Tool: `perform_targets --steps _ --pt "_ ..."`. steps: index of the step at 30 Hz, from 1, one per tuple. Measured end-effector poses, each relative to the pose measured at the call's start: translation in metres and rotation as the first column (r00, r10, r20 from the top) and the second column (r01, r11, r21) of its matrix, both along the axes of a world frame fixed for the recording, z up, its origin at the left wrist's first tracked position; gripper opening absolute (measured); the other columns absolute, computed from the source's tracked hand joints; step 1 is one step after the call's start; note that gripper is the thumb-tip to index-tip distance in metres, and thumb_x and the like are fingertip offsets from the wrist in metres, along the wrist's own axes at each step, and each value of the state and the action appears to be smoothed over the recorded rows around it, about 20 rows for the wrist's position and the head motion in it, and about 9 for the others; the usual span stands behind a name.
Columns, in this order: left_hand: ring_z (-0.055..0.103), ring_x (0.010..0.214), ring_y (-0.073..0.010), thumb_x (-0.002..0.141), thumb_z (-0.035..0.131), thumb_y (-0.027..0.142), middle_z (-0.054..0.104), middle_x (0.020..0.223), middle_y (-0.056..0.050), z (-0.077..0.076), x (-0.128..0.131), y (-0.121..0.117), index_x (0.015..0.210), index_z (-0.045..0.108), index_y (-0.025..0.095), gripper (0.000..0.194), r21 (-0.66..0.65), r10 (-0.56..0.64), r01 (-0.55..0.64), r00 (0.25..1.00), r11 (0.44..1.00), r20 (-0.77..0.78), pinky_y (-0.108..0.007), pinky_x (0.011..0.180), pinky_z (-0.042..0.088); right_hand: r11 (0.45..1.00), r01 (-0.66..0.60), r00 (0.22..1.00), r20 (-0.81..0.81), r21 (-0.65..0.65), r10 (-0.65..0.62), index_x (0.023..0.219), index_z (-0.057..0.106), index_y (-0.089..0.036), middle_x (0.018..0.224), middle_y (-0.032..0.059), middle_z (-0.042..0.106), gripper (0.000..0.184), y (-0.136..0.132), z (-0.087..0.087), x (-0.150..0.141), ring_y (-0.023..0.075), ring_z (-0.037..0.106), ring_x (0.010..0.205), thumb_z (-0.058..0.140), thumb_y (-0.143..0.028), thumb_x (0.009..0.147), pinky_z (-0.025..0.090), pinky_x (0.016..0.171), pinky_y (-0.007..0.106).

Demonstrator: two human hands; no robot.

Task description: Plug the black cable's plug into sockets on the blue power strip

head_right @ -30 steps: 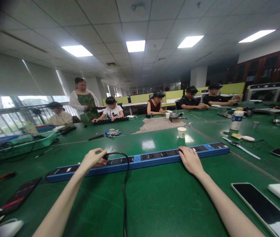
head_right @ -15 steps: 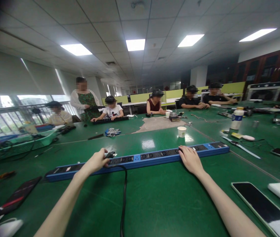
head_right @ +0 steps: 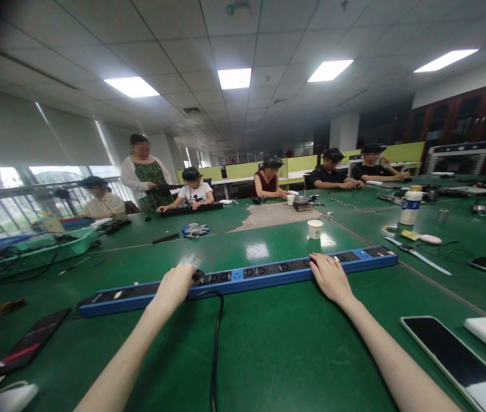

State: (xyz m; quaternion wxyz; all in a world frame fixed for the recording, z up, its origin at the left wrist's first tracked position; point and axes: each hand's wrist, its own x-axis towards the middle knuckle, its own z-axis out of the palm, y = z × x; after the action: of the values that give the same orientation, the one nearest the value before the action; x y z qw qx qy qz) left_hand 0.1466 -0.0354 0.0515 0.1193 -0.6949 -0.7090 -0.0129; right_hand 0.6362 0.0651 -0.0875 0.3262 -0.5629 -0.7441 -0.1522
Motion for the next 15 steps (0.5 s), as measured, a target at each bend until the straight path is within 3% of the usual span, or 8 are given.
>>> perform_targets --steps 7,11,15 --pt "0.072 0.102 -0.0283 0.097 0.046 0.011 0.072 0.104 -0.019 0.001 0.012 -0.006 0.103 0.072 0.014 0.027 0.038 0.03 -0.031 0.999 0.999 0.02 -0.036 0.089 0.052 1.0 0.004 1.0 -0.007 -0.008 -0.004 0.14 0.06 -0.03 0.143 0.0051 0.063 0.052 0.0 0.001 -0.001 0.0251 0.055 0.133 0.028 -0.05 0.104 0.039 0.112 0.049" --pt "0.072 0.101 -0.029 0.097 0.043 0.01 0.072 0.103 -0.019 -0.003 0.011 -0.005 0.102 0.072 0.013 0.029 0.028 -0.012 0.013 1.0 1.0 -0.019 -0.037 0.088 0.052 1.0 0.004 1.0 -0.002 -0.001 -0.004 0.141 0.06 -0.03 0.143 0.0057 0.063 0.052 -0.002 0.002 -0.001 0.0255 0.054 0.133 0.029 -0.05 0.104 0.04 0.112 0.049" --pt "0.073 0.097 -0.031 0.099 0.044 0.02 0.072 0.098 -0.02 -0.007 0.006 -0.003 0.095 0.073 0.013 0.031 -0.004 -0.111 0.111 0.993 0.994 -0.036 -0.039 0.086 0.053 1.0 0.01 1.0 0.011 0.006 -0.01 0.14 0.06 -0.029 0.142 0.0058 0.064 0.052 -0.002 0.002 -0.002 0.0256 0.055 0.133 0.029 -0.049 0.104 0.039 0.112 0.049"
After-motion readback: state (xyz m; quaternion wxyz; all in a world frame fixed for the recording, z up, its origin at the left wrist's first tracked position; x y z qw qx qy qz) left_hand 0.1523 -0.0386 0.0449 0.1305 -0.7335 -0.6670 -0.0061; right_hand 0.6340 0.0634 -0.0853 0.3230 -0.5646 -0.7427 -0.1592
